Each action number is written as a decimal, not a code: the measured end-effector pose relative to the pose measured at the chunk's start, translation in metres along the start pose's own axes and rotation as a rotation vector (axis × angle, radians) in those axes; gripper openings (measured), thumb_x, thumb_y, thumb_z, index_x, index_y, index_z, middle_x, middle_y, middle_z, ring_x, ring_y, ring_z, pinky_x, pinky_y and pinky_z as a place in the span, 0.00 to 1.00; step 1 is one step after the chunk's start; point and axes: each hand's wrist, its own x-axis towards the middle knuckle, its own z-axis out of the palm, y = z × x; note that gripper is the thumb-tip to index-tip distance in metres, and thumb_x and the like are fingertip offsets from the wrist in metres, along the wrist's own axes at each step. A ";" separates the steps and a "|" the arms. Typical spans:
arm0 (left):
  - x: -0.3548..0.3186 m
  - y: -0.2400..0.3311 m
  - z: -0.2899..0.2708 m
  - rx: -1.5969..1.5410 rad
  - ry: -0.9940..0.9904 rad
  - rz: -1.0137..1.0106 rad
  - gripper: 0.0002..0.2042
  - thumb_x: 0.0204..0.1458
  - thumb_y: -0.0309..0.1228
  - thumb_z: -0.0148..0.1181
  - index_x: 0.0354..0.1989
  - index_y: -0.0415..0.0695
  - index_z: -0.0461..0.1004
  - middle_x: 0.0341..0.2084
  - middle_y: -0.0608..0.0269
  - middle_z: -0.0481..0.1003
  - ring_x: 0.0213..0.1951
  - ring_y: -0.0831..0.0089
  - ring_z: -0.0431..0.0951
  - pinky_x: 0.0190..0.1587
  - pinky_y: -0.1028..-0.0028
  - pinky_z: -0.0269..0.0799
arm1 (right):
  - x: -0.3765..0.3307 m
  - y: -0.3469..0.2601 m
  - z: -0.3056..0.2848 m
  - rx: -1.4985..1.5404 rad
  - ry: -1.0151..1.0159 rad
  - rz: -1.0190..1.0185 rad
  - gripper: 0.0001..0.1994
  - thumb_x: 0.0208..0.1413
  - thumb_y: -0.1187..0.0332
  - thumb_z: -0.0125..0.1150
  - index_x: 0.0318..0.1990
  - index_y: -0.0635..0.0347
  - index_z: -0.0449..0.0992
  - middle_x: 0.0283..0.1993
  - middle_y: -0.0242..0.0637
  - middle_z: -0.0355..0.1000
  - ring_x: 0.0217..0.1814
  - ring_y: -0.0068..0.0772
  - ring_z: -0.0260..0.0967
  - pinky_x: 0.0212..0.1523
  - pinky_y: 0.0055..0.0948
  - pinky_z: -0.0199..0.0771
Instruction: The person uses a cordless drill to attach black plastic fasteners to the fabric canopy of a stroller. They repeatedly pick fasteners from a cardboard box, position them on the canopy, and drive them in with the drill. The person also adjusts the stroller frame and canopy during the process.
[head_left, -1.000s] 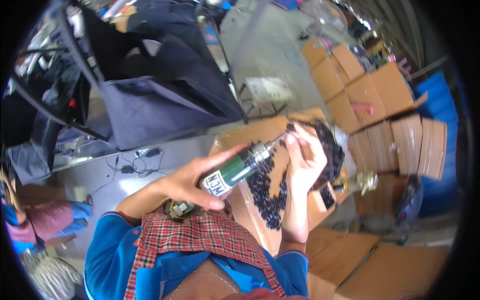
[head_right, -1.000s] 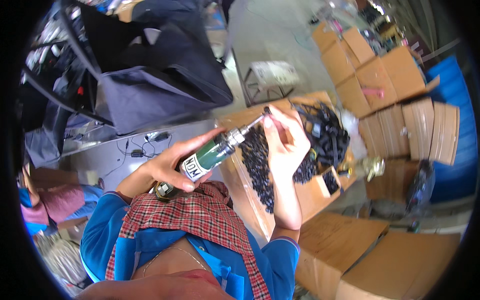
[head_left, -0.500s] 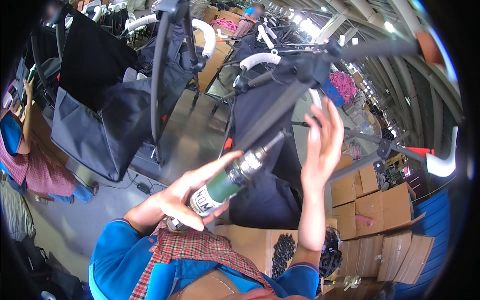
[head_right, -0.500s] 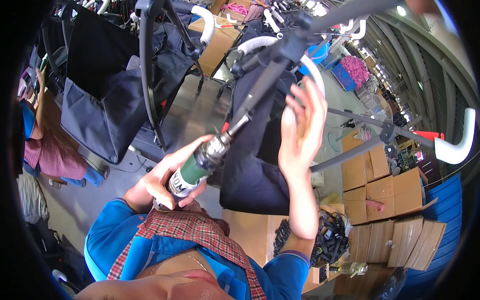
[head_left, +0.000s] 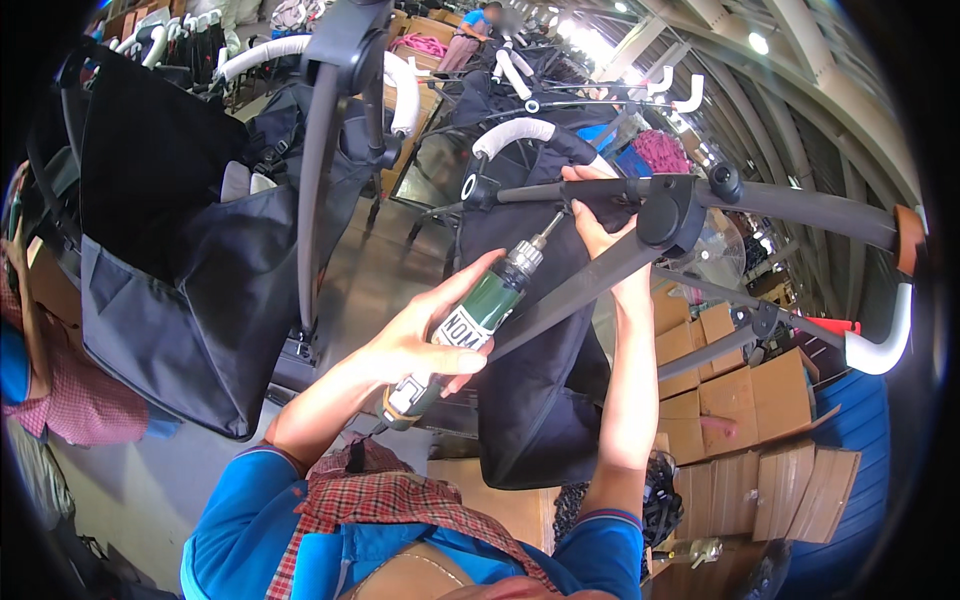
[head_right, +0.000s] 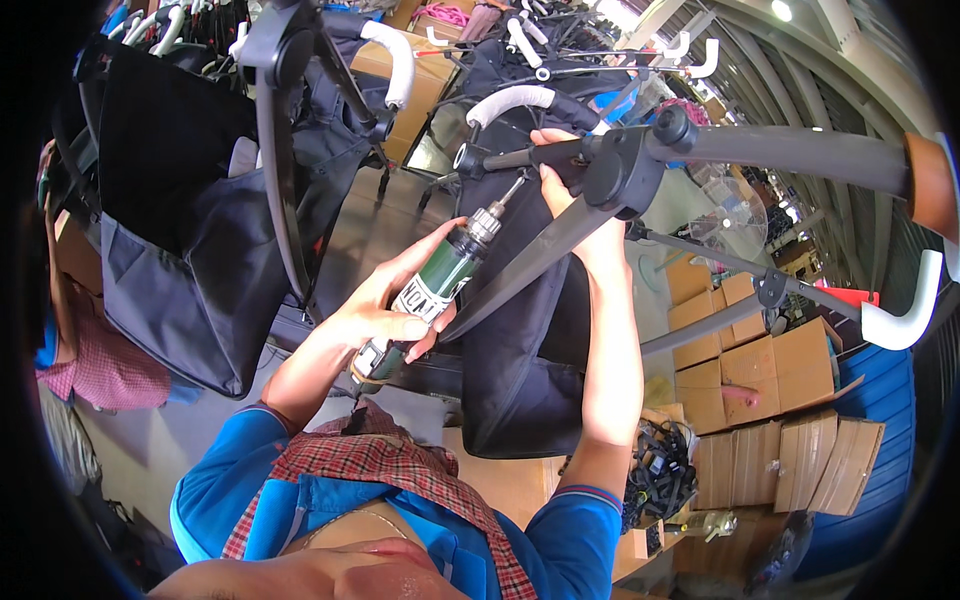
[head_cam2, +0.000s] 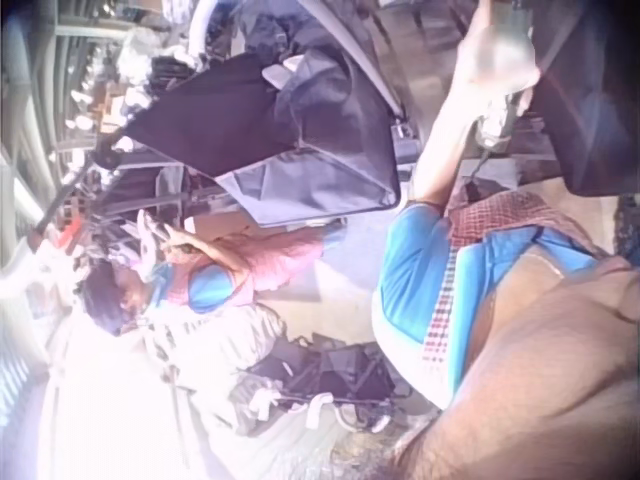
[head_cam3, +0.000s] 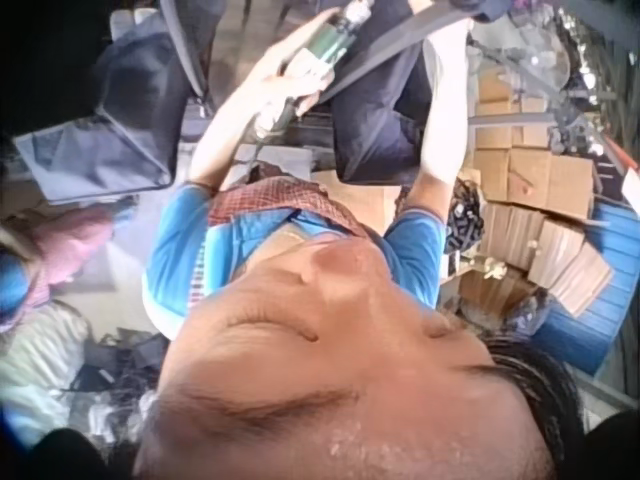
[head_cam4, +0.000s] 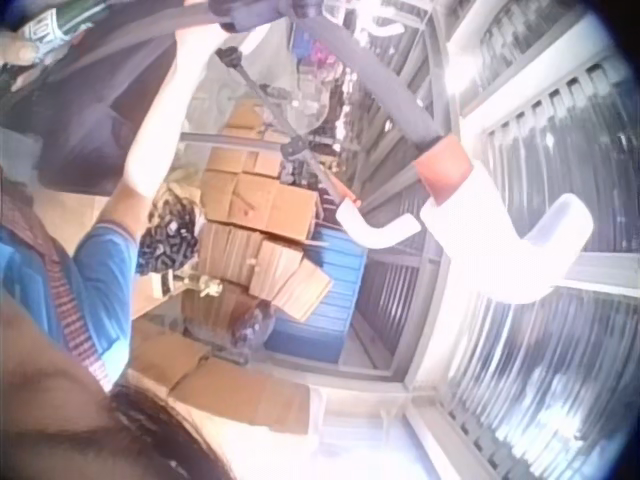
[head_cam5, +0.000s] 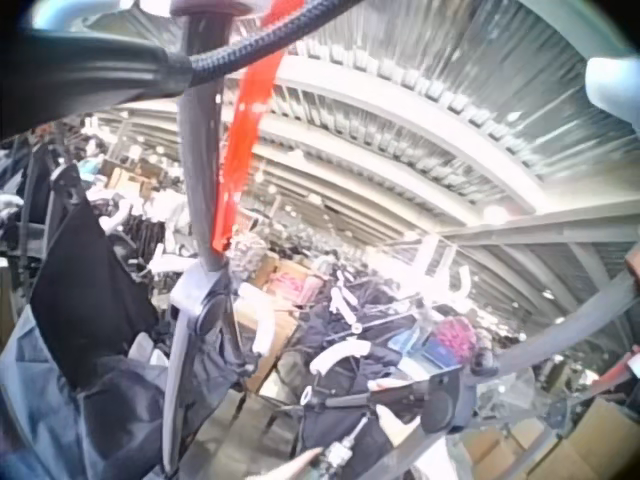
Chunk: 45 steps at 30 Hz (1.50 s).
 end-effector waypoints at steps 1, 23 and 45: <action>0.003 0.000 -0.001 -0.007 0.006 -0.005 0.50 0.45 0.26 0.69 0.74 0.51 0.39 0.29 0.60 0.72 0.20 0.76 0.74 0.22 0.75 0.73 | 0.001 -0.001 -0.002 -0.005 -0.019 0.002 0.17 0.54 0.85 0.53 0.52 0.66 0.74 0.50 0.40 0.76 0.52 0.26 0.73 0.53 0.25 0.71; 0.020 -0.006 0.028 -0.068 0.181 -0.019 0.48 0.47 0.25 0.66 0.73 0.48 0.38 0.28 0.59 0.72 0.19 0.74 0.75 0.20 0.76 0.71 | -0.006 -0.006 0.009 -0.068 0.082 0.031 0.18 0.52 0.87 0.52 0.51 0.68 0.73 0.49 0.42 0.77 0.53 0.28 0.74 0.57 0.26 0.70; 0.026 -0.019 0.015 -0.782 -0.104 -0.042 0.25 0.58 0.31 0.54 0.63 0.45 0.54 0.36 0.48 0.66 0.20 0.66 0.73 0.18 0.69 0.71 | -0.008 0.001 0.006 -0.128 0.082 -0.031 0.18 0.53 0.86 0.52 0.52 0.67 0.70 0.49 0.41 0.76 0.52 0.30 0.74 0.55 0.26 0.71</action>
